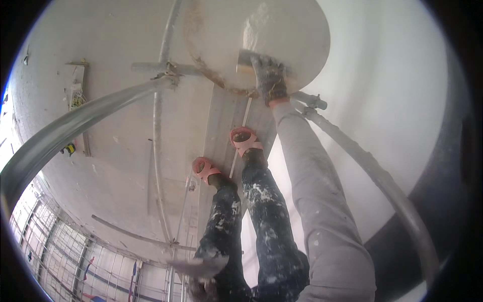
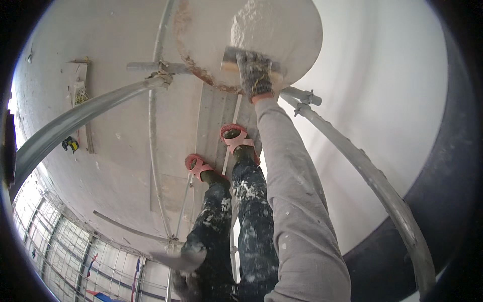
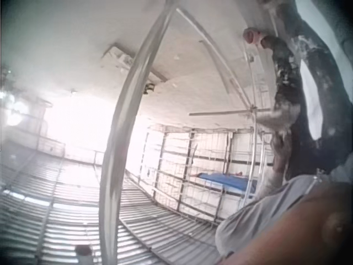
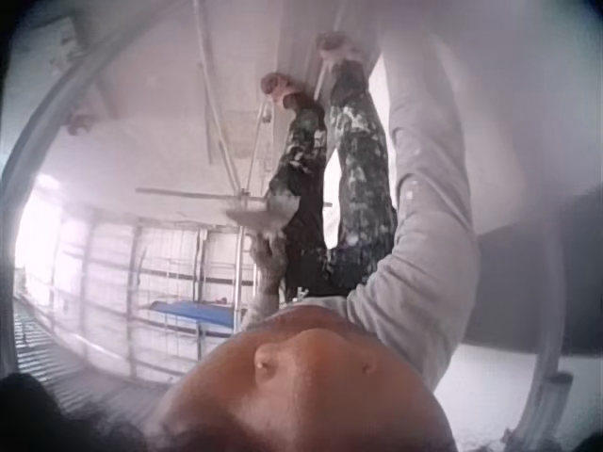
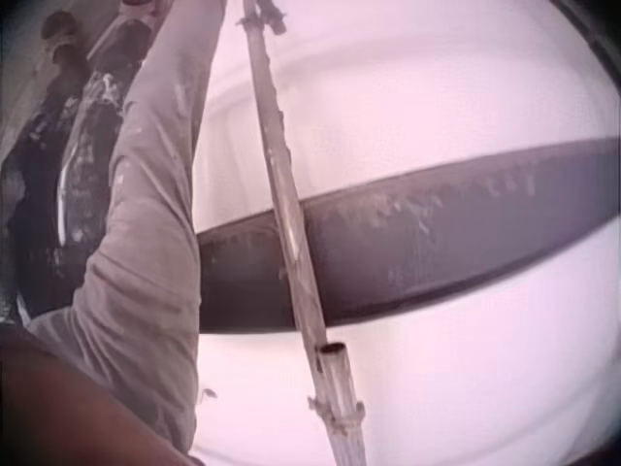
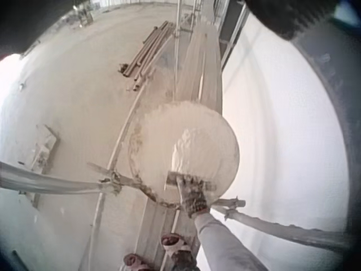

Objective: The person scoops plaster from a bucket using a trowel and applies it to a white ceiling surface. They spread the material in smooth strokes, working around metal pipes and scaffolding supports.

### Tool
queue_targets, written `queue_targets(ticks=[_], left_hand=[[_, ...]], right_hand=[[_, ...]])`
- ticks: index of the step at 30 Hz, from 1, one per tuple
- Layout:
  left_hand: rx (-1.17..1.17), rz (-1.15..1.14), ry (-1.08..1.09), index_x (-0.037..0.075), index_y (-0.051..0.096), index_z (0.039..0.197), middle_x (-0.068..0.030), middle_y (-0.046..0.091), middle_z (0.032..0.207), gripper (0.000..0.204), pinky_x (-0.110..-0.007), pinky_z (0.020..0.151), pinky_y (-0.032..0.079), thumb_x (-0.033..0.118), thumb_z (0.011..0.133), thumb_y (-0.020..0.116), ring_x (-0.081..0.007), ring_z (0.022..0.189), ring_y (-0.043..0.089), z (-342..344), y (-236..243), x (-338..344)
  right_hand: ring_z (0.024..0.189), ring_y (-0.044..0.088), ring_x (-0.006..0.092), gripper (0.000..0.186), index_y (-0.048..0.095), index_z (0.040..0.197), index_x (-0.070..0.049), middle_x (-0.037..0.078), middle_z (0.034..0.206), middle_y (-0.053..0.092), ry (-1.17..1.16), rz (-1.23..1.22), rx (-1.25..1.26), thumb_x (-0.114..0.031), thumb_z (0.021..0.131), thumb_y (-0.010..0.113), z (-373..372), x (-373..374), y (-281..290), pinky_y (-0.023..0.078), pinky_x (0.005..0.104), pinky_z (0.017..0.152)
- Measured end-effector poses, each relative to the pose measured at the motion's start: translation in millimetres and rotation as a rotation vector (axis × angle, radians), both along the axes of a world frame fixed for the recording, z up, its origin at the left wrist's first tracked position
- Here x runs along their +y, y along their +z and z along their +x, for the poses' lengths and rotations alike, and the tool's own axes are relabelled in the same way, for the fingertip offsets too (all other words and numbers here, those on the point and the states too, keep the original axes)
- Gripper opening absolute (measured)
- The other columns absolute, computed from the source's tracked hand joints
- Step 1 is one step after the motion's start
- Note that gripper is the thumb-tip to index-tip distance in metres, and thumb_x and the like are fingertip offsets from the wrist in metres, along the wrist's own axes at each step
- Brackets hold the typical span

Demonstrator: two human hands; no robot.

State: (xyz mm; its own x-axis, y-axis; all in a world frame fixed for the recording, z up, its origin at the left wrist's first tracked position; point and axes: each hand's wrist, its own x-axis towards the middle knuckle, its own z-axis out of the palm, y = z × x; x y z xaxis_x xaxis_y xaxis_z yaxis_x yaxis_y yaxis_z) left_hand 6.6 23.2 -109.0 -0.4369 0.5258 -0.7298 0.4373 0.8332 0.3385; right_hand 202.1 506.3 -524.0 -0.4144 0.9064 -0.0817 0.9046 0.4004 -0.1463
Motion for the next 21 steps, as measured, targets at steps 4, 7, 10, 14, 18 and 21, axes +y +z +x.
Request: queue_targets(ticks=[4, 7, 10, 14, 18, 21], left_hand=[[0.084, -0.064, -0.003, -0.008, 0.061, 0.116, -0.0208, 0.068, 0.084, 0.057, -0.047, 0.068, 0.050, 0.046, 0.098, 0.058, -0.0349, 0.073, 0.064, 1.2, 27.2, 1.0], [-0.054, -0.113, -0.042, -0.007, 0.062, 0.109, -0.0157, 0.064, 0.070, 0.042, -0.047, 0.061, 0.047, 0.034, 0.100, 0.056, -0.0328, 0.060, 0.060, -6.0, 27.4, 20.5], [-0.164, -0.054, 0.057, 0.001, 0.066, 0.094, -0.0152, 0.060, 0.066, 0.030, -0.051, 0.060, 0.044, 0.029, 0.098, 0.057, -0.0359, 0.057, 0.055, -1.0, 24.2, 56.5], [0.002, 0.020, -0.047, 0.001, 0.066, 0.095, -0.0171, 0.059, 0.066, 0.027, -0.053, 0.060, 0.042, 0.027, 0.097, 0.060, -0.0399, 0.059, 0.054, 8.7, 18.1, 72.6], [-0.063, -0.039, -0.095, -0.005, 0.062, 0.112, -0.0184, 0.058, 0.066, 0.035, -0.053, 0.059, 0.041, 0.025, 0.096, 0.061, -0.0409, 0.060, 0.053, -4.9, 17.5, 38.4], [-0.103, -0.094, -0.008, -0.006, 0.058, 0.118, -0.0183, 0.059, 0.068, 0.039, -0.054, 0.059, 0.041, 0.026, 0.096, 0.062, -0.0408, 0.061, 0.054, -3.8, 22.4, 49.3]], right_hand=[[0.132, 0.052, 0.0373, 0.046, 0.056, 0.136, -0.011, 0.016, 0.141, 0.056, -0.085, -0.029, -0.020, -0.021, 0.091, 0.059, -7.4, -45.5, -37.0, 0.039, 0.0559, 0.110], [0.127, 0.056, 0.0360, 0.057, 0.060, 0.132, -0.010, 0.015, 0.131, 0.063, -0.016, -0.285, -0.027, -0.026, 0.080, 0.077, 3.4, -40.4, -44.8, 0.043, 0.0504, 0.108], [0.119, 0.061, 0.0369, 0.049, 0.062, 0.131, -0.011, 0.018, 0.126, 0.065, -0.014, -0.691, -0.051, -0.024, 0.084, 0.072, -0.1, -23.9, 6.6, 0.048, 0.0483, 0.103], [0.121, 0.059, 0.0383, 0.051, 0.059, 0.133, -0.011, 0.018, 0.130, 0.063, -0.057, -0.475, 0.022, -0.022, 0.085, 0.071, 14.8, -10.6, 7.7, 0.047, 0.0514, 0.104], [0.129, 0.051, 0.0408, 0.055, 0.055, 0.136, -0.011, 0.016, 0.139, 0.055, -0.061, -0.006, -0.059, -0.022, 0.085, 0.070, -1.6, -12.7, -27.1, 0.040, 0.0582, 0.107], [0.123, 0.057, 0.0405, 0.053, 0.058, 0.132, -0.009, 0.018, 0.133, 0.060, -0.124, -0.165, -0.057, -0.025, 0.083, 0.072, -17.2, -31.1, -33.0, 0.044, 0.0539, 0.104]])
